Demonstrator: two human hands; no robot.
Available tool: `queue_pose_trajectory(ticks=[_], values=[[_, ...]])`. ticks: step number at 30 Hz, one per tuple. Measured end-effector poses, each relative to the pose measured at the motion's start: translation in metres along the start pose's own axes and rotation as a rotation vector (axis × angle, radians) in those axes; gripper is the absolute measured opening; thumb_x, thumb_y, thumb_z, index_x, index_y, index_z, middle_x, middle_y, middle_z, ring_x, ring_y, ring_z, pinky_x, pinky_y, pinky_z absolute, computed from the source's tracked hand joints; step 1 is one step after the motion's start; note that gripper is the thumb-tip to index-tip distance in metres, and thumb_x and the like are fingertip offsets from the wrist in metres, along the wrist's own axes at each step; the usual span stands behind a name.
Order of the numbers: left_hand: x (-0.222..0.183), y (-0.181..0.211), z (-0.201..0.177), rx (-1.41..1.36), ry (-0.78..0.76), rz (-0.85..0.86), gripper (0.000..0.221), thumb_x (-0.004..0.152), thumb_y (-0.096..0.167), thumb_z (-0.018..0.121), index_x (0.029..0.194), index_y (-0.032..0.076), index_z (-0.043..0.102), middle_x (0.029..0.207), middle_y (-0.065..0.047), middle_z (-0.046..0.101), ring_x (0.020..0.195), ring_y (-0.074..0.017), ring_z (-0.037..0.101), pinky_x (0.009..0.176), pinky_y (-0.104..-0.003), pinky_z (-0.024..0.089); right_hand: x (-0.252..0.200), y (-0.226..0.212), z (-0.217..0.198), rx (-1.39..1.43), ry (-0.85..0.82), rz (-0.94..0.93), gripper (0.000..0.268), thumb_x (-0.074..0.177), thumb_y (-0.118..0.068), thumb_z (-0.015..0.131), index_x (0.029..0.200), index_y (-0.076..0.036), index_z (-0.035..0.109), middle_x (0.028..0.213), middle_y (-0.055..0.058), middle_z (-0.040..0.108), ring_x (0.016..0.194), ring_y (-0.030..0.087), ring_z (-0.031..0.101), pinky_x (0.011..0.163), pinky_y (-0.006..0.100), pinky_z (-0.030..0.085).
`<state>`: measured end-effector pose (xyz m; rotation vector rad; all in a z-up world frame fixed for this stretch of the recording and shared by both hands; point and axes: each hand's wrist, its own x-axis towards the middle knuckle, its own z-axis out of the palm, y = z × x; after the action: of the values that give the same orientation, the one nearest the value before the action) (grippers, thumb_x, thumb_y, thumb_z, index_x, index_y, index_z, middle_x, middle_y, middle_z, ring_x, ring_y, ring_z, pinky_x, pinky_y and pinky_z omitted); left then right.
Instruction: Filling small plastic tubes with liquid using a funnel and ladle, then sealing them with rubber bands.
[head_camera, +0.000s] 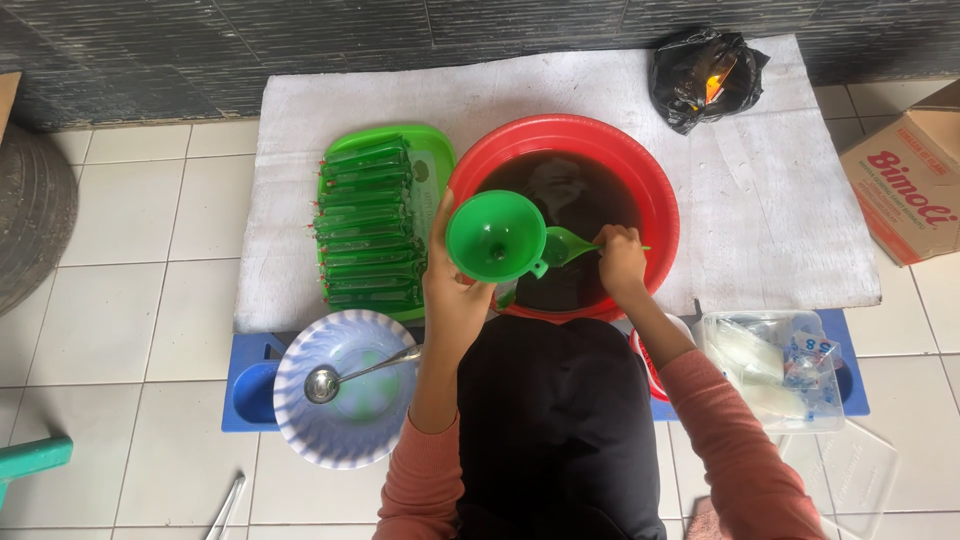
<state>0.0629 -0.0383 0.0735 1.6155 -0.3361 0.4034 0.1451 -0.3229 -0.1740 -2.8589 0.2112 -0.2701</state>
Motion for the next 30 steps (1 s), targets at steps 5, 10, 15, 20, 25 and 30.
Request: queue_pose_trajectory(ticks=[5,10,15,20,25,30], values=[[-0.005,-0.010,-0.003,-0.068,-0.036,-0.063,0.090,0.090,-0.006,0.073,0.163,0.009,0.020,0.117,-0.018,0.074,0.117,-0.0313,0.069,0.108,-0.052,0.052,0.004,0.015,0.040,0.282,-0.265,0.206,0.020,0.086,-0.009,0.081,0.093,-0.026,0.075,0.095,0.001,0.065,0.095,0.026,0.072,0.085,0.045,0.062],[-0.005,-0.006,-0.008,-0.057,-0.033,-0.072,0.087,0.093,-0.011,0.065,0.163,0.011,0.018,0.119,-0.020,0.075,0.119,-0.0316,0.069,0.106,-0.049,0.054,0.007,0.003,0.015,0.363,-0.293,0.182,0.015,0.083,-0.012,0.084,0.091,-0.023,0.079,0.092,-0.001,0.076,0.097,0.026,0.075,0.085,0.046,0.062],[-0.012,-0.019,-0.012,-0.044,-0.038,-0.095,0.088,0.094,-0.011,0.063,0.164,0.011,0.015,0.119,-0.022,0.074,0.119,-0.0319,0.067,0.102,-0.047,0.055,0.014,-0.025,-0.069,0.333,-0.183,0.129,0.020,0.086,-0.009,0.080,0.098,-0.025,0.081,0.098,0.003,0.079,0.102,0.034,0.073,0.094,0.050,0.058],[-0.018,-0.017,-0.010,-0.046,-0.048,-0.130,0.089,0.092,-0.014,0.060,0.164,0.011,0.014,0.120,-0.024,0.073,0.121,-0.0348,0.066,0.105,-0.050,0.053,0.031,-0.030,-0.141,0.382,-0.048,0.020,0.020,0.089,-0.010,0.080,0.100,-0.027,0.080,0.098,0.005,0.078,0.101,0.035,0.072,0.091,0.047,0.059],[-0.019,-0.010,-0.006,-0.068,-0.060,-0.158,0.088,0.092,-0.011,0.062,0.164,0.012,0.015,0.120,-0.023,0.073,0.120,-0.0340,0.066,0.106,-0.050,0.053,0.032,-0.051,-0.227,0.374,0.069,-0.124,0.022,0.092,-0.004,0.080,0.103,-0.023,0.081,0.096,0.010,0.076,0.098,0.037,0.072,0.089,0.046,0.058],[-0.023,-0.023,-0.002,-0.087,-0.086,-0.183,0.093,0.089,-0.015,0.062,0.164,0.011,0.014,0.118,-0.022,0.074,0.118,-0.0329,0.068,0.106,-0.050,0.052,0.014,-0.086,-0.307,0.384,0.162,-0.298,0.015,0.096,0.000,0.082,0.106,-0.011,0.082,0.095,0.012,0.075,0.097,0.033,0.071,0.091,0.042,0.057]])
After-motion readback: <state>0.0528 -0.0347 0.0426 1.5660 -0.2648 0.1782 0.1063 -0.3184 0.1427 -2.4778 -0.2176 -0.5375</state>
